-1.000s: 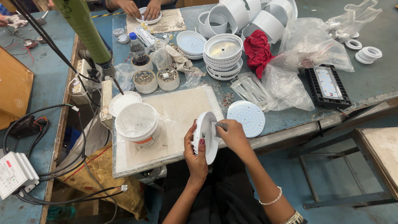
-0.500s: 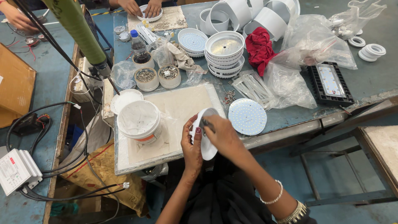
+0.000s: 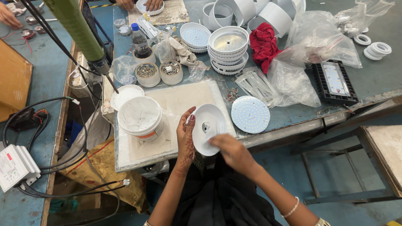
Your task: The person repeatedly picks up white circular plastic light housings, applies a white paste from a bucket using a small tool, and places them on the table. The person handles the housings one at a time and stacks them after applying the paste.
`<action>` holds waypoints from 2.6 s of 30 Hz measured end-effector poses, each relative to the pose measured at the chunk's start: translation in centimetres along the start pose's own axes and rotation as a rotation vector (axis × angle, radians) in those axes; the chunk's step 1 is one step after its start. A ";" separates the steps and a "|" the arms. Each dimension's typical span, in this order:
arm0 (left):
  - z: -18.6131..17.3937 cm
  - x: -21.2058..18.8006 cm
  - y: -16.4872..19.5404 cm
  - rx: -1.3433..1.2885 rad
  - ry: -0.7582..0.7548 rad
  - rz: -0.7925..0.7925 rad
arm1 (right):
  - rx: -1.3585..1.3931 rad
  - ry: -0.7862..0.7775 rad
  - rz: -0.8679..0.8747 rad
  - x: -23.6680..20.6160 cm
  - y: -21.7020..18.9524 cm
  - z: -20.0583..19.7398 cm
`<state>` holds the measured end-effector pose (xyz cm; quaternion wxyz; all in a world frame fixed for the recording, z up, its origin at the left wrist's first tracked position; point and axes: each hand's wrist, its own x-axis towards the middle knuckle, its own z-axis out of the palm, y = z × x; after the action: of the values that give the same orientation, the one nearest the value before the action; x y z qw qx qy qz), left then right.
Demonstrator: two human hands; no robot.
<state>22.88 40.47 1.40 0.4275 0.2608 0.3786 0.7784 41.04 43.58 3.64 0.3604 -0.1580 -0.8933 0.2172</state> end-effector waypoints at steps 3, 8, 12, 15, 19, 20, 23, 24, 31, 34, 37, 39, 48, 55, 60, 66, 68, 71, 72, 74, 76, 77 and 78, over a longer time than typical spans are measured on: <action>0.1 0.0 0.0 0.019 0.012 -0.008 | 0.012 0.149 0.135 1.9 1.5 0.2; 0.1 0.0 -0.3 0.067 0.034 -0.002 | -0.058 0.197 0.161 4.0 1.0 1.8; -0.1 0.5 -0.8 0.048 0.044 0.040 | -0.097 0.154 0.157 1.3 -1.8 2.4; -0.1 0.6 -1.0 0.006 0.050 0.018 | -0.041 0.128 0.173 -0.9 -3.1 2.4; 0.0 0.4 -1.1 0.024 0.052 0.044 | 0.034 0.130 0.292 -0.8 -0.7 1.5; 0.1 0.3 -1.1 0.027 0.052 0.033 | -0.003 0.170 0.291 -0.3 0.5 1.3; 0.2 0.0 -1.2 0.048 0.052 0.019 | -0.069 0.244 0.288 1.6 3.6 1.1; 0.3 0.0 -1.3 0.063 0.053 0.025 | -0.059 0.241 0.289 2.1 4.2 1.1; 0.8 -0.1 -0.9 0.052 0.079 0.047 | -0.082 0.202 0.259 -1.0 0.9 2.4; 1.3 -0.6 -0.9 0.112 0.091 0.089 | -0.041 0.138 0.335 -2.9 -1.4 2.3; 1.8 -1.1 -0.8 0.200 0.131 0.098 | 0.109 0.108 0.409 -2.6 -0.9 1.4; 2.0 -1.5 -0.8 0.172 0.115 0.083 | 0.063 0.168 0.403 -1.3 0.6 0.9; 1.7 -1.8 -2.0 0.097 0.112 0.145 | -0.147 0.132 0.470 -1.3 -1.5 2.3; 1.5 -2.5 -2.1 0.071 0.143 0.143 | 0.075 0.059 0.550 0.3 -5.5 2.1; 0.9 -2.2 -1.4 -0.008 0.079 0.106 | 0.120 0.075 0.360 3.6 -3.9 0.5; 0.0 -1.0 -0.9 0.008 0.062 0.010 | -0.014 -0.018 0.047 3.5 -3.2 0.8; -0.3 -0.4 -0.9 0.040 0.062 -0.001 | -0.056 -0.062 -0.048 2.5 -3.1 1.1; -0.8 0.3 -1.0 0.025 0.045 -0.036 | -0.094 -0.141 -0.145 0.6 -2.0 0.5; -0.9 0.4 -1.0 -0.005 0.031 -0.059 | -0.121 -0.169 -0.170 -0.1 -1.5 0.0; -1.0 0.7 -1.0 -0.031 0.015 -0.080 | -0.163 -0.222 -0.195 -1.1 -0.1 -1.1; -0.9 0.8 -1.1 -0.025 0.009 -0.075 | -0.195 -0.278 -0.197 -1.8 1.2 -2.1; -0.7 0.9 -1.1 -0.029 0.011 -0.072 | -0.163 -0.236 -0.138 -2.1 1.8 -2.4; -0.6 0.8 -1.1 -0.033 0.013 -0.068 | -0.131 -0.194 -0.080 -2.2 2.2 -2.7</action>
<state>22.55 41.36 0.22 0.4557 0.2354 0.3770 0.7713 44.82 45.26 2.99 0.2694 -0.1236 -0.9418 0.1583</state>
